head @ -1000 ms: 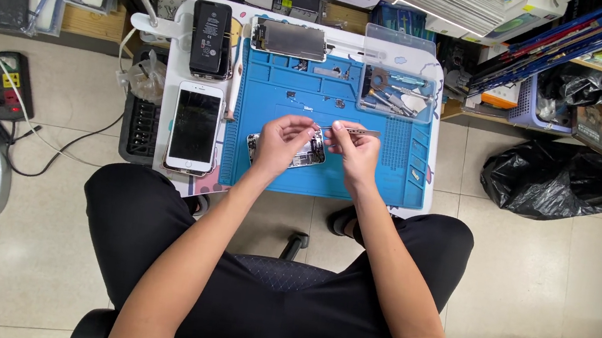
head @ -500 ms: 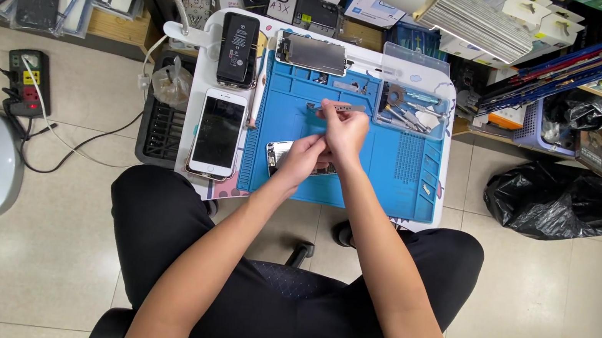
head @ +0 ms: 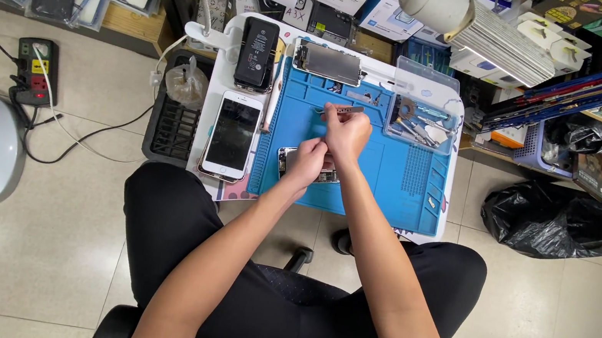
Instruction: The person disassembles a smartphone on a blue mat, using a screwdriver and tweezers to remove screws and internal components. They lift the screen assembly, disconnect cables, and place parts on the mat. The person continues to remove screws and small parts from the phone chassis throughout the clip.
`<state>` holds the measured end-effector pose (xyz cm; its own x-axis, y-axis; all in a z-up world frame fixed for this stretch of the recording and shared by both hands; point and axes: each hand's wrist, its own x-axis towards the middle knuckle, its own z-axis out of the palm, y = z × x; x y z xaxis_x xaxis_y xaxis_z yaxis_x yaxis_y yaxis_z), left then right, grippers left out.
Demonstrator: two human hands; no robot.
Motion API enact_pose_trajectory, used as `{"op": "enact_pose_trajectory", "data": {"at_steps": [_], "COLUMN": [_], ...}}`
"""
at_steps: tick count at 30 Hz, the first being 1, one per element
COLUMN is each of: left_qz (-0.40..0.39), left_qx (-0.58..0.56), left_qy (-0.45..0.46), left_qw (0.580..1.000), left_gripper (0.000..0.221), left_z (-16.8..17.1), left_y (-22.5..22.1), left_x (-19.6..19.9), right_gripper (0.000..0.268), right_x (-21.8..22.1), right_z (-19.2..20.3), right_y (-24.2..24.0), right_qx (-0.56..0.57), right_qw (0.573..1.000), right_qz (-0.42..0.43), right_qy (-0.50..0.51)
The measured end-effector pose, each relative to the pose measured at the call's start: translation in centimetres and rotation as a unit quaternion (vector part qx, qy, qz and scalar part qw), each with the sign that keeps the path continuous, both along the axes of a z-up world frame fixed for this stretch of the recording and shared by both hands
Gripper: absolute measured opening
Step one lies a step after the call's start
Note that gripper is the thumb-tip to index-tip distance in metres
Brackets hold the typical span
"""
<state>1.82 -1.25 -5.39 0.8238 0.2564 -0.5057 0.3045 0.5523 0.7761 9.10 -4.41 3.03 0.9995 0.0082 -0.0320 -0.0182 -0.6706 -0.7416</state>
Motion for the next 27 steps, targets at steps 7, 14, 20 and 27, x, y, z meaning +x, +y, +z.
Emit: {"op": "enact_pose_trajectory", "data": {"at_steps": [7, 14, 20, 27], "left_qz": [0.007, 0.013, -0.054, -0.162], "left_qx": [0.005, -0.004, 0.102, 0.648], "left_qy": [0.006, -0.005, -0.061, -0.14], "left_qw": [1.0, 1.0, 0.991, 0.731], "left_gripper": [0.031, 0.029, 0.025, 0.027], "left_z": [0.2, -1.2, -0.2, 5.6], "left_y": [0.3, 0.1, 0.1, 2.8], "left_x": [-0.4, 0.2, 0.3, -3.1], "right_gripper": [0.021, 0.018, 0.013, 0.012], "right_x": [0.0, 0.0, 0.1, -1.8], "right_z": [0.4, 0.6, 1.0, 5.6], "right_y": [0.5, 0.4, -2.5, -8.9], "right_qx": [0.015, 0.009, 0.073, 0.173], "right_qw": [1.0, 1.0, 0.994, 0.97], "right_qz": [0.006, -0.003, 0.031, 0.141], "right_qy": [0.0, -0.003, -0.08, -0.093]}}
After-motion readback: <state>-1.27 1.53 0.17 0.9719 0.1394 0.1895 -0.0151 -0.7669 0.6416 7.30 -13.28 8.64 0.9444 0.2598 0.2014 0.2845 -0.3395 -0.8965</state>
